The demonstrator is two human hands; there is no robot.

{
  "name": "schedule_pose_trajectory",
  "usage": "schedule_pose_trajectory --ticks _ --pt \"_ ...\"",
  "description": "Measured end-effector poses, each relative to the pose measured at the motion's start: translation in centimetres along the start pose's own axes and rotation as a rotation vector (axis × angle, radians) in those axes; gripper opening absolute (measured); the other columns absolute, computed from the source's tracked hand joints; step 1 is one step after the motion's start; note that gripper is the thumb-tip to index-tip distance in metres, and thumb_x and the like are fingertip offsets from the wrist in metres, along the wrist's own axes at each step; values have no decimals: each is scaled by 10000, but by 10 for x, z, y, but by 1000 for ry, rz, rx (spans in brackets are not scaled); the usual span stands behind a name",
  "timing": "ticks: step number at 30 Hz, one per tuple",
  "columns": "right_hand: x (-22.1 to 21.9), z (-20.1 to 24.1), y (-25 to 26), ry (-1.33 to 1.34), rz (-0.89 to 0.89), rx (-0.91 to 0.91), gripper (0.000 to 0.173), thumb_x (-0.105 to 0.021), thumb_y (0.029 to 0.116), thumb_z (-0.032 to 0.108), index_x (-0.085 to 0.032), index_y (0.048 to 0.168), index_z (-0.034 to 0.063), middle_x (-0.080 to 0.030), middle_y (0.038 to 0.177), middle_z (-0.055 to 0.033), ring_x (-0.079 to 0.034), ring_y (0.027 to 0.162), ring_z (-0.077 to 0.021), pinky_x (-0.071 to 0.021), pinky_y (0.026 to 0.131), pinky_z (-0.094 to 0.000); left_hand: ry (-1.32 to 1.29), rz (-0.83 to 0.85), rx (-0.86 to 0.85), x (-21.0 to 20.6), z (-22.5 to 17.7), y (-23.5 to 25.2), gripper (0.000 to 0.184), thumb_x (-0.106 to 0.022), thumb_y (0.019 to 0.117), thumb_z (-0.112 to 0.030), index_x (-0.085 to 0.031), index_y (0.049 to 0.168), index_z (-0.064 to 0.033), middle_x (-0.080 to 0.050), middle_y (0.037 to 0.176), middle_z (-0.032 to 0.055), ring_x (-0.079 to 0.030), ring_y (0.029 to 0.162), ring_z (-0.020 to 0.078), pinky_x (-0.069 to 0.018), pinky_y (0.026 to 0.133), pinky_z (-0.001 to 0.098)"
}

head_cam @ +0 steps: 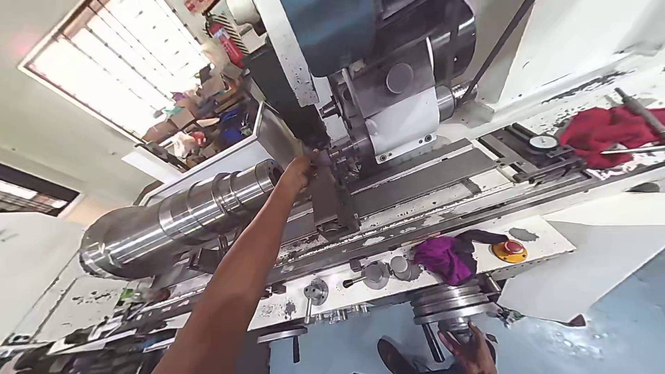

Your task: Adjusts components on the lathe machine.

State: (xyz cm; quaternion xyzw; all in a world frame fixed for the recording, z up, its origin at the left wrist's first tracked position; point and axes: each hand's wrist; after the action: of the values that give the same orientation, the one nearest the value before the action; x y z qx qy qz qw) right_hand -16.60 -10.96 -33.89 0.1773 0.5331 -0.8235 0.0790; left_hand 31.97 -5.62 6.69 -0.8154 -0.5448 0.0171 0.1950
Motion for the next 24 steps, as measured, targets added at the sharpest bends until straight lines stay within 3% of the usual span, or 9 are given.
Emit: schedule_pose_trajectory --ticks 2,4,7,10,13,16,18,21,24 --pt "11 -4 8 -155 48 261 604 -517 996 84 -270 1541 160 -469 1405 -181 -591 1095 -306 -554 795 -517 -2 90 -38 8 0 5 308 -557 1049 -264 -565 1285 -67 -638 977 67 -627 785 142 -552 680 313" --pt "20 -4 10 -306 62 532 689 -618 787 -116 -400 1426 26 -530 1292 -124 -608 992 -153 -568 755 -365 70 230 -131 22 3 10 250 -543 1031 -159 -564 1270 -87 -632 970 48 -622 792 144 -550 677 328" --pt "25 10 2 -422 6 712 491 -712 782 -78 -546 1244 -106 -610 1227 -151 -609 1064 -108 -545 917 -292 188 245 -335 31 -3 11 197 -595 1002 -90 -609 1194 -47 -658 1035 68 -622 876 149 -543 758 347" --pt "29 24 16 -641 52 585 799 -808 794 54 -412 1472 -91 -422 1506 -315 -482 1337 -369 -453 1071 -501 280 154 -464 23 -22 6 329 -522 1078 -288 -661 1145 3 -711 1037 97 -658 958 168 -540 868 383" --pt "13 23 27 -794 83 456 785 -830 796 43 -419 1456 -67 -605 1246 -282 -649 988 -294 -562 830 -479 479 116 -540 11 -32 4 422 -465 1100 -356 -642 1210 11 -692 1124 143 -653 1004 201 -522 882 413" --pt "-4 21 25 -847 62 451 792 -833 746 -22 -401 1405 -103 -629 1062 -275 -652 782 -295 -569 679 -483 879 171 -524 2 -35 5 556 -405 1105 -446 -630 1284 30 -644 1246 274 -615 1191 397 -434 1041 621" --pt "-12 22 20 -927 7 549 905 -898 670 7 -400 1416 -111 -628 1148 -316 -673 937 -370 -571 801 -547 1077 232 -501 1 -33 4 632 -350 1105 -496 -625 1275 48 -632 1229 317 -608 1178 467 -417 1017 692" --pt "-13 12 -1 -1123 -99 677 1062 -960 616 133 -379 1463 -134 -482 1416 -378 -495 1331 -478 -412 1129 -577 1192 243 -485 -1 -26 -6 678 -346 1093 -541 -607 1309 46 -615 1264 338 -592 1203 497 -403 1026 711" --pt "-19 12 -11 -1333 -228 707 906 -931 680 257 -487 1375 -119 -498 1394 -366 -517 1302 -482 -453 1082 -563 1246 225 -503 -6 -34 -20 679 -328 1104 -513 -610 1263 83 -606 1226 369 -582 1183 531 -388 999 741"
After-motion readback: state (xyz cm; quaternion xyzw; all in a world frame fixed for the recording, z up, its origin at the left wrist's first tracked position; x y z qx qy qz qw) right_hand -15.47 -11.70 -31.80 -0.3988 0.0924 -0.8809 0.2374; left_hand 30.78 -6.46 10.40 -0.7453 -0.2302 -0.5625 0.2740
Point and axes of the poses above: each hand's wrist, its own y-axis towards the middle knuckle, its own x-axis out of the back of the hand, z = x × y
